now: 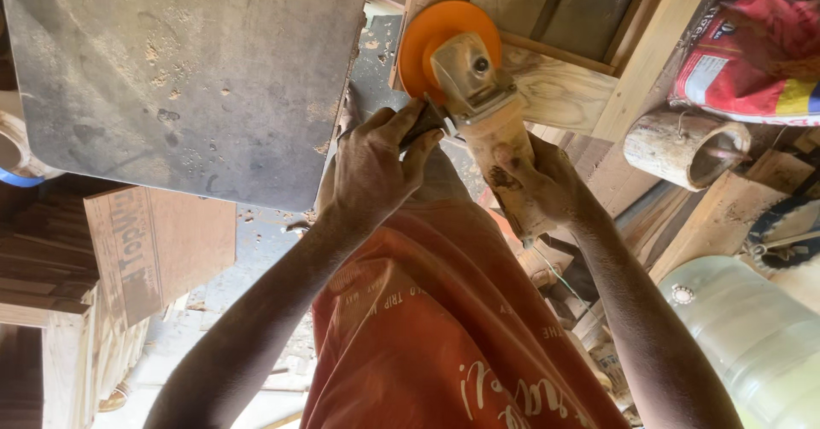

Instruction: The person sands a wooden window frame using a power sander. They move the tool along the surfaces and edges of the frame to smooth the wood.

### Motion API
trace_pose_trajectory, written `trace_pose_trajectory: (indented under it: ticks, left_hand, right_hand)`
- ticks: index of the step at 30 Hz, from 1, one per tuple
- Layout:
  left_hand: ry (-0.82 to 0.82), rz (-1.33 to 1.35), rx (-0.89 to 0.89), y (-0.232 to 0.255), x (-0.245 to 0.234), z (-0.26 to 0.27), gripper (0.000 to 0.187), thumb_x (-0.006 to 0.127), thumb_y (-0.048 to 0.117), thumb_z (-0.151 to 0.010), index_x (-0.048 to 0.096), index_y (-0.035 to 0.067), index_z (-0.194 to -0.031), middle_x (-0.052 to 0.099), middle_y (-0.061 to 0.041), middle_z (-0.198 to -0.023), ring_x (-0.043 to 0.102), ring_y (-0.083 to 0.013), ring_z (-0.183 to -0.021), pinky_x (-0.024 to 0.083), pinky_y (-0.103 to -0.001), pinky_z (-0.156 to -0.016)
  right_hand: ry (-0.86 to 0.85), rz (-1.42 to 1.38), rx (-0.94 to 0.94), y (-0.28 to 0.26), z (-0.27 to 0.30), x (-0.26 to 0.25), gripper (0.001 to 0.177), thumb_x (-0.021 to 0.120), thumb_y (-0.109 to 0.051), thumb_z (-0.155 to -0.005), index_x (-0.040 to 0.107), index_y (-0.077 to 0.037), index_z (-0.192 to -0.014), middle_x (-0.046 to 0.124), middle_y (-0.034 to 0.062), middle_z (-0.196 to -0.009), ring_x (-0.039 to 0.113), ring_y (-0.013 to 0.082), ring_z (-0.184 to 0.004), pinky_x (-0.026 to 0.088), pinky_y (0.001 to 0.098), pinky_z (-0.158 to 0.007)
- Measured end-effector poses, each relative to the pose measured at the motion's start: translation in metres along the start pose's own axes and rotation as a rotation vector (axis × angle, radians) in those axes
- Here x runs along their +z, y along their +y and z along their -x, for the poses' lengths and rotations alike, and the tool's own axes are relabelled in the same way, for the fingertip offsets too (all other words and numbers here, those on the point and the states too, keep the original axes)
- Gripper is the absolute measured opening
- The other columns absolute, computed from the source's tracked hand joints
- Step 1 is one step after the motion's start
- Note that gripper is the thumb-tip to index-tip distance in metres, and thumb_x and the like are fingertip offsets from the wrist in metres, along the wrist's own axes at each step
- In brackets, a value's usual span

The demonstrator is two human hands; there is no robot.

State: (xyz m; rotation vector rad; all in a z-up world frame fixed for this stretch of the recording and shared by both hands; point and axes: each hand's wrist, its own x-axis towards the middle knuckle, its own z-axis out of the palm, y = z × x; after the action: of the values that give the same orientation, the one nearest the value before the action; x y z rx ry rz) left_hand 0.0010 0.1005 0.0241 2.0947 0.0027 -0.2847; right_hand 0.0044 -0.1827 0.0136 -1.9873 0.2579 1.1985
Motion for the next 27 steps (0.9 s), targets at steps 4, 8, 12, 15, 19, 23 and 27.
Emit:
trace_pose_trajectory:
  ticks: [4, 8, 12, 15, 19, 23, 27]
  left_hand:
    - [-0.002, -0.023, 0.02, -0.003, 0.012, 0.0, 0.04, 0.071, 0.033, -0.1, 0.069, 0.002, -0.126, 0.076, -0.014, -0.1, 0.073, -0.0169, -0.067, 0.061, -0.028, -0.048]
    - [-0.039, 0.033, -0.034, 0.006, 0.046, 0.009, 0.041, 0.068, 0.031, -0.102, 0.068, 0.0, -0.128, 0.074, -0.016, -0.096, 0.07, -0.0179, -0.059, 0.062, -0.028, -0.047]
    - [-0.095, 0.019, 0.002, 0.021, 0.069, 0.012, 0.048, 0.068, 0.037, -0.101, 0.067, 0.0, -0.13, 0.073, -0.014, -0.09, 0.07, -0.019, -0.063, 0.061, -0.031, -0.051]
    - [-0.199, -0.033, 0.002, 0.031, 0.093, 0.005, 0.049, 0.067, 0.039, -0.099, 0.066, 0.002, -0.131, 0.071, -0.015, -0.087, 0.069, -0.0216, -0.062, 0.061, -0.035, -0.051]
    - [-0.393, -0.084, 0.05, 0.044, 0.15, -0.017, 0.039, 0.065, 0.038, -0.102, 0.067, 0.006, -0.124, 0.07, -0.015, -0.093, 0.07, -0.0226, -0.067, 0.061, -0.037, -0.054]
    - [-0.396, -0.146, 0.149, 0.069, 0.193, -0.051, 0.04, 0.07, 0.036, -0.092, 0.068, 0.006, -0.119, 0.073, -0.011, -0.087, 0.07, -0.0203, -0.066, 0.06, -0.037, -0.059]
    - [-0.321, -0.095, 0.145, 0.07, 0.176, -0.051, 0.031, 0.07, 0.037, -0.096, 0.071, 0.01, -0.111, 0.074, -0.009, -0.085, 0.071, -0.0214, -0.07, 0.059, -0.04, -0.064]
  right_hand:
    - [0.003, 0.005, 0.067, -0.008, 0.011, -0.003, 0.075, 0.041, -0.064, -0.095, 0.055, -0.001, -0.133, 0.076, 0.018, -0.101, 0.077, 0.0268, -0.085, 0.064, 0.0433, -0.079]
    - [-0.013, -0.034, -0.056, 0.021, 0.026, -0.016, 0.074, 0.038, -0.06, -0.1, 0.059, 0.004, -0.129, 0.076, 0.0233, -0.104, 0.078, 0.0331, -0.088, 0.066, 0.045, -0.079]
    - [0.015, -0.161, -0.208, 0.076, 0.045, -0.021, 0.067, 0.041, -0.05, -0.106, 0.052, 0.01, -0.133, 0.07, 0.0256, -0.119, 0.072, 0.0352, -0.106, 0.059, 0.0465, -0.092]
    - [-0.008, -0.253, 0.024, 0.128, 0.058, -0.027, 0.064, 0.033, -0.049, -0.105, 0.061, 0.007, -0.122, 0.077, 0.0242, -0.101, 0.078, 0.0362, -0.088, 0.067, 0.047, -0.08]
    - [0.052, -0.494, 0.203, 0.16, 0.078, -0.04, 0.072, 0.033, -0.05, -0.116, 0.051, 0.019, -0.12, 0.057, 0.0355, -0.098, 0.065, 0.0541, -0.081, 0.062, 0.0655, -0.084]
    - [0.187, -0.48, 0.02, 0.135, 0.088, -0.054, 0.082, 0.033, -0.063, -0.1, 0.042, 0.003, -0.147, 0.061, 0.021, -0.138, 0.061, 0.0342, -0.127, 0.05, 0.0506, -0.107]
    - [0.223, -0.528, 0.082, 0.128, 0.085, -0.057, 0.078, 0.036, -0.061, -0.104, 0.045, 0.004, -0.146, 0.065, 0.0199, -0.134, 0.065, 0.0332, -0.122, 0.051, 0.0503, -0.105]
